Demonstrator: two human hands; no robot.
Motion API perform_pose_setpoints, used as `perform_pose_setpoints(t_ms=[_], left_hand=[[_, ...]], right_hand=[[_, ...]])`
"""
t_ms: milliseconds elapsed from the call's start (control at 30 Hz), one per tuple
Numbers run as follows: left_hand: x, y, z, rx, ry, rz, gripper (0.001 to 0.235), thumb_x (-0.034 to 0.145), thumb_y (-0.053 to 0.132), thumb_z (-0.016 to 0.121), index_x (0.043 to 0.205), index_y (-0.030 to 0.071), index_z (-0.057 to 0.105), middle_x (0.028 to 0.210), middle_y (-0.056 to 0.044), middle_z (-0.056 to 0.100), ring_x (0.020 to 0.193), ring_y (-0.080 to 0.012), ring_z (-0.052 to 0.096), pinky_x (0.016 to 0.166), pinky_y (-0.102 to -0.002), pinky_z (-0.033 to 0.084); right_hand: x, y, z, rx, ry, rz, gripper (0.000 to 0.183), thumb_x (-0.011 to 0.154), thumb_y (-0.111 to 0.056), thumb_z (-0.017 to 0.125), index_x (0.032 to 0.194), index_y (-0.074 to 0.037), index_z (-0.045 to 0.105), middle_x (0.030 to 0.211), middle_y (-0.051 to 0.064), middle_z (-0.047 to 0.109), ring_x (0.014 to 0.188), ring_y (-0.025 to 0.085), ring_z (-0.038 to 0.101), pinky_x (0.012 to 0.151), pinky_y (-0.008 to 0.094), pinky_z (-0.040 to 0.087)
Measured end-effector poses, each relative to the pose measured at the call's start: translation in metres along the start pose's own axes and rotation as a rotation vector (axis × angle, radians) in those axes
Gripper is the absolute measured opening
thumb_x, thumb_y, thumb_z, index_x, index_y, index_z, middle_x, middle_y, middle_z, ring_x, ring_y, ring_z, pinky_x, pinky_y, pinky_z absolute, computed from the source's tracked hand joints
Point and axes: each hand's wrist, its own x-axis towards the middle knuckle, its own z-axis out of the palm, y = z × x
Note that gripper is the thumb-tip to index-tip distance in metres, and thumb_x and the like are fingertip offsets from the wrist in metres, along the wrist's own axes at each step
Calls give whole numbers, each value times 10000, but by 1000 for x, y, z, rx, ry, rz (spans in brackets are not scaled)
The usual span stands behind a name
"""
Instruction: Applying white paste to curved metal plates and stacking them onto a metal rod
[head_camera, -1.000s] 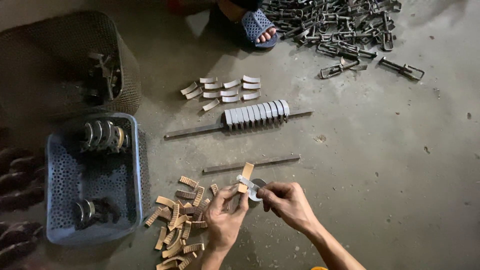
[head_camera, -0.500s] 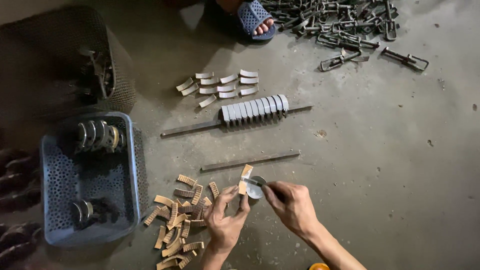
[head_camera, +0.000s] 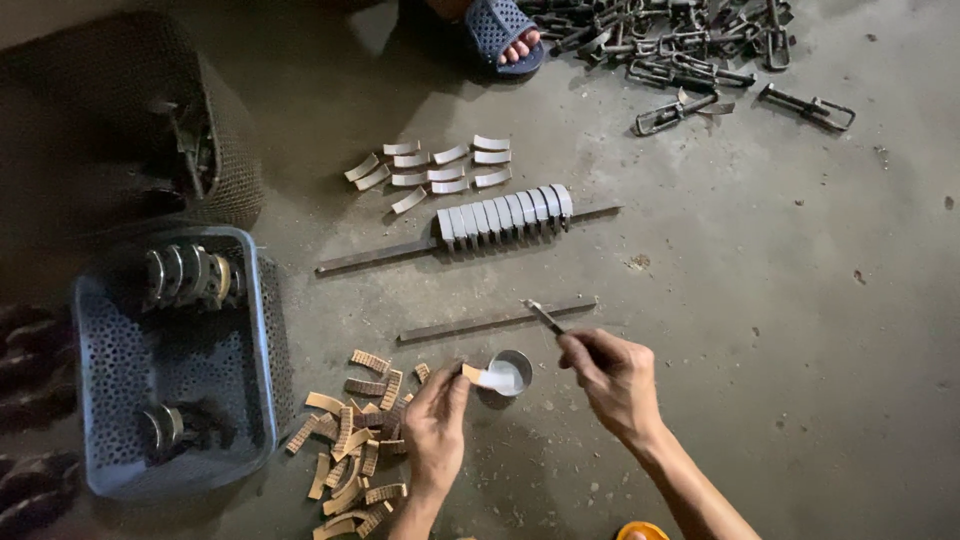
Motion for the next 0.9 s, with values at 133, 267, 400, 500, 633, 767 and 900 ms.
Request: perform_pose_setpoints(t_ms=[133, 267, 400, 500, 633, 767, 900], left_hand=[[12, -2, 10, -263, -239, -215, 311, 985, 127, 585, 1273, 48, 669, 1251, -148, 703, 941, -218, 691, 821, -348, 605], [21, 19, 21, -442, -419, -407, 319, 1006, 220, 559, 1270, 61, 642, 1216, -161, 746, 1072, -243, 710, 953, -416, 588], [8, 4, 20, -612, -348, -498, 317, 1017, 70, 513, 1319, 17, 597, 1133, -164, 731, 925, -236, 706, 808, -389, 635], [-6, -5, 18, -414, -229, -264, 686, 835, -261, 518, 1474, -24, 446, 1285, -270, 678, 1167, -364, 697, 1031, -424, 620], [-10, 11, 21, -183, -106, -30, 443, 824, 13, 804, 1241, 24, 654, 1064, -141, 784, 792, -207, 733, 673, -289, 649], [-7, 15, 23, -143, -31, 12, 240, 838, 46, 787, 1075, 33, 752, 836, -61, 800, 537, -88, 597, 440, -194, 488], [3, -1, 17, 96, 39, 202, 235, 844, 139, 822, 1041, 60, 722, 805, -17, 775, 473, -59, 537, 353, -172, 417]], right_hand=[[4, -10, 6, 235, -225, 63, 162, 825, -33, 759, 976, -24, 817, 706, 61, 786, 487, 94, 587, 393, 219, 440], [11, -18, 19, 338, -459, 148, 245, 811, -29, 776, 1049, 9, 817, 735, 101, 820, 561, 132, 701, 500, 244, 612], [14, -17, 22, 432, -484, 300, 170, 838, 18, 755, 987, 68, 819, 663, 131, 753, 510, 162, 635, 416, 271, 526], [15, -11, 24, 238, -309, 285, 161, 830, -63, 776, 979, -54, 835, 765, 92, 813, 565, 135, 644, 472, 244, 524], [11, -11, 23, 314, -167, 257, 140, 833, -37, 775, 959, 4, 822, 713, 77, 787, 551, 120, 609, 472, 244, 492], [8, -17, 21, 279, -120, 339, 135, 845, -59, 770, 952, -5, 832, 671, 73, 771, 529, 123, 610, 454, 251, 463], [3, -4, 13, 328, -110, 396, 209, 916, -124, 694, 1026, 10, 811, 714, 122, 802, 478, 149, 607, 404, 271, 510]])
